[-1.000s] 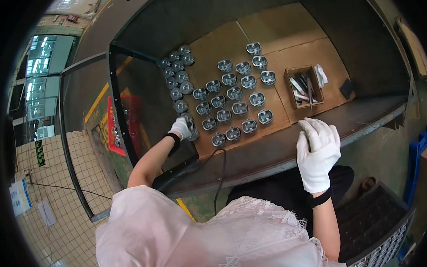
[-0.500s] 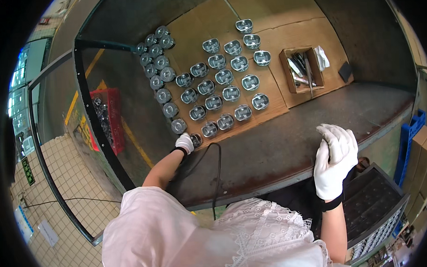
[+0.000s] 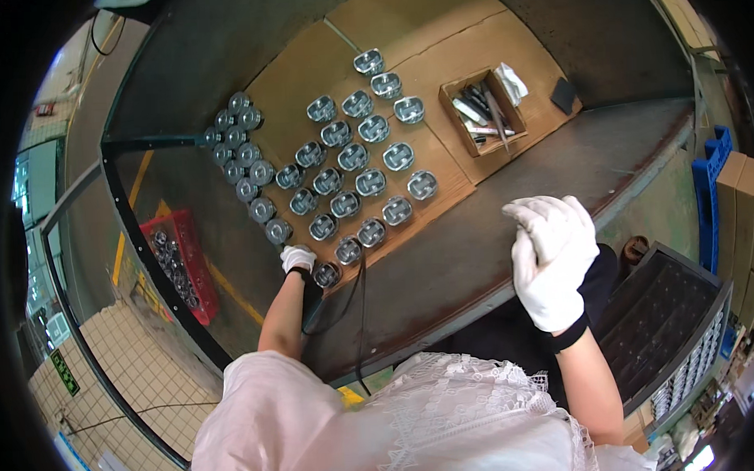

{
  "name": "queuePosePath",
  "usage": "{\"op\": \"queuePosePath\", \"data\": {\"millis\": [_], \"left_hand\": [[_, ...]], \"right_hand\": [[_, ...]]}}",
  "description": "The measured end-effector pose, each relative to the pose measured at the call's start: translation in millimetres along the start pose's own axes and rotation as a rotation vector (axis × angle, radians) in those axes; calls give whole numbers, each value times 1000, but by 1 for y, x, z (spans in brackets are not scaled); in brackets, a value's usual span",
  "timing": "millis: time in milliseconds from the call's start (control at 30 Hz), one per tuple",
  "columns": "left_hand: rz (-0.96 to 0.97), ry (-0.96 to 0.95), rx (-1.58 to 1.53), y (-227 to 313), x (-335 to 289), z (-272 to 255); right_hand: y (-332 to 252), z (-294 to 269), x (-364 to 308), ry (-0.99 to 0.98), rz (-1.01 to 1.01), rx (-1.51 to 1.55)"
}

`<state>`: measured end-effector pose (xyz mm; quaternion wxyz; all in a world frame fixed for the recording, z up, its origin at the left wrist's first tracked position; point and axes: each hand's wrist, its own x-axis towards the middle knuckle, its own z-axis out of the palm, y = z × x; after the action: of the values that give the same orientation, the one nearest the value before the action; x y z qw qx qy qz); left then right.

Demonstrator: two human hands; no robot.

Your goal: Inspecting metal pistons for quality and arranging them inside a large metal bin on a factory floor.

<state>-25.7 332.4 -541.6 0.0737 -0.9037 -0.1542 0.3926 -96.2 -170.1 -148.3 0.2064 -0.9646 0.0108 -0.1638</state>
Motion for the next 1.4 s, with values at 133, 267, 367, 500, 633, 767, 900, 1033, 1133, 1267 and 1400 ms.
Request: {"op": "queuePosePath", "data": {"millis": [133,267,367,500,633,767,900,1033,1133,1267,1400], "left_hand": [[131,219,-403,48,-71,-92],[588,661,-650,143,-211,-217],[933,816,-655,193,-315,-280],[1296,966,-651,249,-424,-303],[1548,983,-600,279,-496,-299],[1688,853,-581,309,-540,-282],[1756,668,-591,330,-553,-263],[1663,329,-563,337,-561,-258],[1524,-156,-633,338,-561,-259],[1306,-807,-754,338,-564,-272],[1294,-825,-663,342,-562,-276]], "right_hand": [[4,-1,-3,66,-12,19],[12,-5,-12,163,15,54],[7,-11,-20,193,85,160],[12,-26,-40,187,542,1011],[18,-81,-53,252,743,1568],[42,-115,-87,481,771,1585],[62,-138,-112,622,848,1591],[75,-147,-128,693,849,1568],[87,-150,-139,664,834,1503],[103,-159,-146,598,760,1420],[98,-186,-133,388,780,1371]]}}
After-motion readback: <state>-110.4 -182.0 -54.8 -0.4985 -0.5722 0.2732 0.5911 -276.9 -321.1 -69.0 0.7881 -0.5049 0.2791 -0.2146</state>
